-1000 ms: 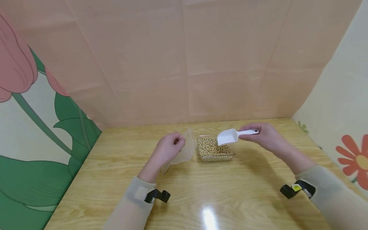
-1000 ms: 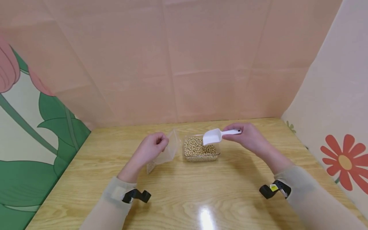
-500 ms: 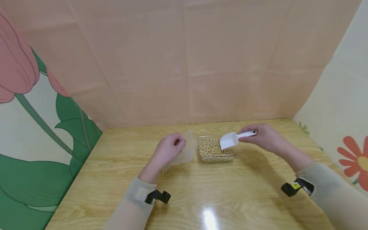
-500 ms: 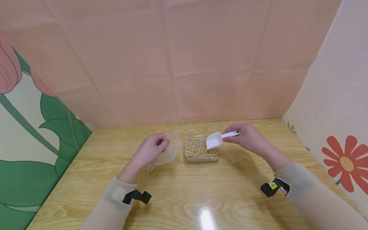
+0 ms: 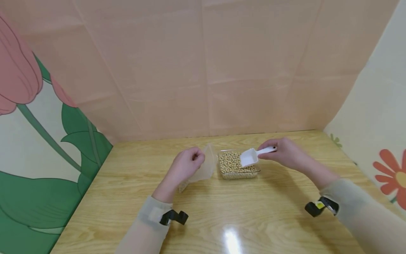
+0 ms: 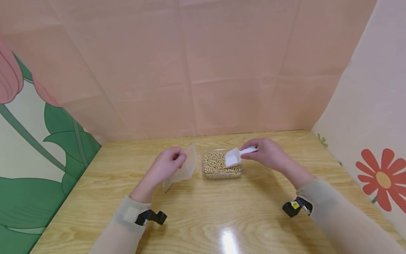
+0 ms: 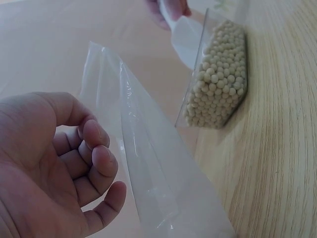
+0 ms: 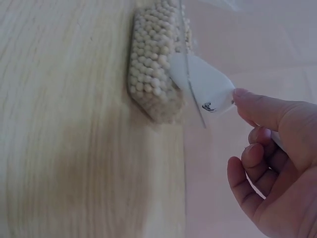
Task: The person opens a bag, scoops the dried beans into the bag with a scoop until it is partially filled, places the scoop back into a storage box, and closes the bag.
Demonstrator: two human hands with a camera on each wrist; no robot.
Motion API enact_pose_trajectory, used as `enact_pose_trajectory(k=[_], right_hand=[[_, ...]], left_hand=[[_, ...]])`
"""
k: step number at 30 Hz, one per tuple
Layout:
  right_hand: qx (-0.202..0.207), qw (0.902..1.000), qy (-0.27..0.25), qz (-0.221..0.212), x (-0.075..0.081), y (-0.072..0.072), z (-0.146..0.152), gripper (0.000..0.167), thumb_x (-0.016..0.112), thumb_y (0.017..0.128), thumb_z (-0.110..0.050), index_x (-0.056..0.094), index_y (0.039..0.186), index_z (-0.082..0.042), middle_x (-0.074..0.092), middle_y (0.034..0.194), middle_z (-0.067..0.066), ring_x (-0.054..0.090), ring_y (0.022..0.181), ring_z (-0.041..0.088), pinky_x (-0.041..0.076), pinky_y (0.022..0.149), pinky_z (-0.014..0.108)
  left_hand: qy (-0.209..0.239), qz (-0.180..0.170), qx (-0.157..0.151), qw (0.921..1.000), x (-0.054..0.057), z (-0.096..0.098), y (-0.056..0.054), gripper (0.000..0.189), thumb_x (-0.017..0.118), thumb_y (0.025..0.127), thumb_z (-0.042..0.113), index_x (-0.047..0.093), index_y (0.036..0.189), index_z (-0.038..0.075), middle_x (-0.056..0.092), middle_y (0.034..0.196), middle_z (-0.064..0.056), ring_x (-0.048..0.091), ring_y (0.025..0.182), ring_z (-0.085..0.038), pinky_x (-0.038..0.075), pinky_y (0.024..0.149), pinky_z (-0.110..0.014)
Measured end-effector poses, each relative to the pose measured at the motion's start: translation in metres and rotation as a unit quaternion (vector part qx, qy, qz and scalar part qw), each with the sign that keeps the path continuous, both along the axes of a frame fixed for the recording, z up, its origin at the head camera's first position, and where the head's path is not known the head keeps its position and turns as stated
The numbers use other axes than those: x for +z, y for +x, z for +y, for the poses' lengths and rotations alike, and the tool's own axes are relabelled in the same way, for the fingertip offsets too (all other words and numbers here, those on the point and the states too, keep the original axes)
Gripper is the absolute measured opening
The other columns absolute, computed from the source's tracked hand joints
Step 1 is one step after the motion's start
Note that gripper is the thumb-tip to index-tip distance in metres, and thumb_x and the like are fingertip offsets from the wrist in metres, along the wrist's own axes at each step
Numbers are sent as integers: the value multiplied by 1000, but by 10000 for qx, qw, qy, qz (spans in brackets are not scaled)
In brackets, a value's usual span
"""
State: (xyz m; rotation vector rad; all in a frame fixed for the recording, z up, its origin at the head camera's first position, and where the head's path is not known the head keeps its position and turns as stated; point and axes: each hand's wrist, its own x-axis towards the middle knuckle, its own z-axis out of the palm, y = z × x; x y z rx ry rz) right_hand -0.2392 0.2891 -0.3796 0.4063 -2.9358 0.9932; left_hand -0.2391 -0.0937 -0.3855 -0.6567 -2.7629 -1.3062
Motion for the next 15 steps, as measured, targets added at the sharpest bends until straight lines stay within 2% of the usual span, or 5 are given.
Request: enact_pose_trajectory(k=[9, 15], right_hand=[[-135, 9984, -473, -285, -17, -3, -1, 32, 88, 97, -38, 84, 118, -15, 79, 123, 12, 71, 100, 22, 56, 79, 37], [-241, 9963, -711, -412, -29, -4, -1, 37, 88, 95, -42, 84, 121, -17, 78, 127, 12, 71, 104, 22, 55, 84, 38]], left_hand=[[18, -52, 7, 10000, 0, 1, 0, 22, 55, 107, 12, 68, 89, 15, 59, 73, 1, 44, 58, -14, 41, 60, -32], [5, -14, 34, 10000, 0, 1, 0, 22, 56, 107, 13, 67, 88, 16, 59, 73, 1, 45, 59, -14, 41, 60, -32]])
